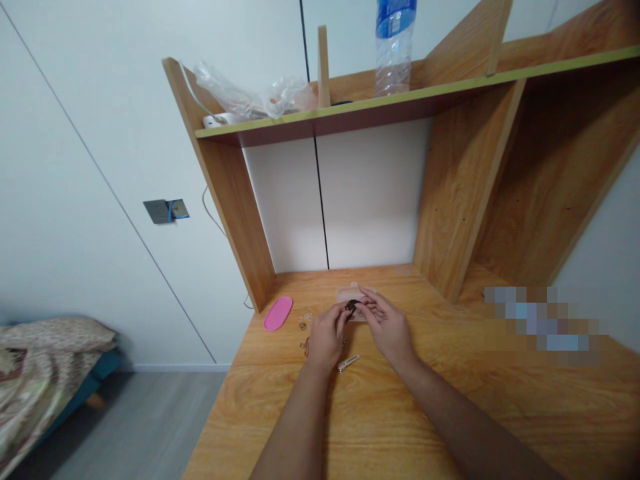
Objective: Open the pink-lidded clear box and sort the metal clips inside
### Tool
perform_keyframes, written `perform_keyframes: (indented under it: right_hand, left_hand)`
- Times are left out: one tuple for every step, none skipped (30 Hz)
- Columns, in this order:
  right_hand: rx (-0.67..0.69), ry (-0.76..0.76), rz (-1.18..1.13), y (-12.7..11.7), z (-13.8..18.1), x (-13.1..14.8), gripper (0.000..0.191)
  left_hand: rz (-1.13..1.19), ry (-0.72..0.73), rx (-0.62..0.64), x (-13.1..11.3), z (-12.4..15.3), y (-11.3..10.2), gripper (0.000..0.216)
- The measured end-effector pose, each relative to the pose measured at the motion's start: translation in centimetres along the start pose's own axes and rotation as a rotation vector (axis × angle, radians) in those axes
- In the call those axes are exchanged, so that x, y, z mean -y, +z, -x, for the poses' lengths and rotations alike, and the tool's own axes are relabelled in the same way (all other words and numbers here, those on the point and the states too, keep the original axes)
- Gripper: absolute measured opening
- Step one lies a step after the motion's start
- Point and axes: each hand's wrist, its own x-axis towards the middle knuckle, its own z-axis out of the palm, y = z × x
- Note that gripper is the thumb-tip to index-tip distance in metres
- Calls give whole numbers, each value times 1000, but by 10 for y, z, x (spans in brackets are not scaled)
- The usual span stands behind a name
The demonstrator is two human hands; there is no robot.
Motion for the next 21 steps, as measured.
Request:
perform_keyframes:
  right_hand:
    - [4, -6, -6, 0, 0, 0, 31]
    - [12, -13, -8, -1, 0, 0, 28]
    - [20, -21, -10, -2, 0, 1, 25]
    - [26, -27, -13, -2, 0, 3, 23]
    - [32, -34, -12, -3, -1, 5, 23]
    - [35, -45, -3, -3, -1, 6, 22]
    - [35, -60, 18, -4, -2, 8, 21]
    - [33, -80, 51, -5, -3, 9, 20]
    - [30, -103, 94, -6, -5, 10, 20]
    - [23, -123, 151, -7, -6, 10, 21]
    - [12, -137, 220, -9, -8, 9, 23]
    - [0, -139, 298, -10, -9, 7, 25]
    - [-10, -130, 383, -12, -10, 4, 28]
    - [-19, -111, 468, -13, -11, 0, 32]
    - [-20, -80, 542, -14, -12, -5, 36]
    - [0, -60, 581, -15, -13, -10, 36]
    - [27, -47, 582, -16, -13, -15, 33]
    - [50, -32, 561, -16, -13, -20, 30]
    - [71, -18, 524, -16, -14, -23, 28]
    - [95, -14, 481, -16, -14, -26, 27]
    - [116, -14, 440, -15, -13, -27, 25]
  left_hand:
    - [10, -1, 18, -1, 0, 0, 26]
    - [17, -3, 32, -2, 0, 0, 26]
    - [20, -3, 40, -3, 1, 0, 26]
    - [18, -1, 42, -4, 1, 0, 26]
    - [14, 3, 43, -4, 1, 0, 26]
    - [8, 7, 41, -4, 2, 0, 27]
    - [2, 10, 32, -4, 2, 0, 28]
    - [-4, 12, 15, -4, 2, 1, 28]
    - [-11, 8, -9, -3, 1, 1, 28]
    - [-19, -4, -39, -1, 1, 1, 29]
    - [-27, -24, -80, 1, 0, 2, 29]
    - [-35, -53, -128, 4, 0, 2, 30]
    - [-45, -85, -180, 7, -1, 2, 30]
    - [-59, -112, -231, 10, -2, 2, 29]
    - [-79, -131, -279, 13, -2, 2, 26]
    - [-104, -136, -320, 16, -3, 2, 22]
    - [-131, -131, -352, 18, -3, 2, 19]
    - [-156, -122, -372, 20, -3, 1, 17]
    - [-174, -114, -384, 22, -3, 1, 15]
    - [-184, -104, -393, 22, -3, 0, 14]
    - [-188, -87, -395, 22, -3, -1, 13]
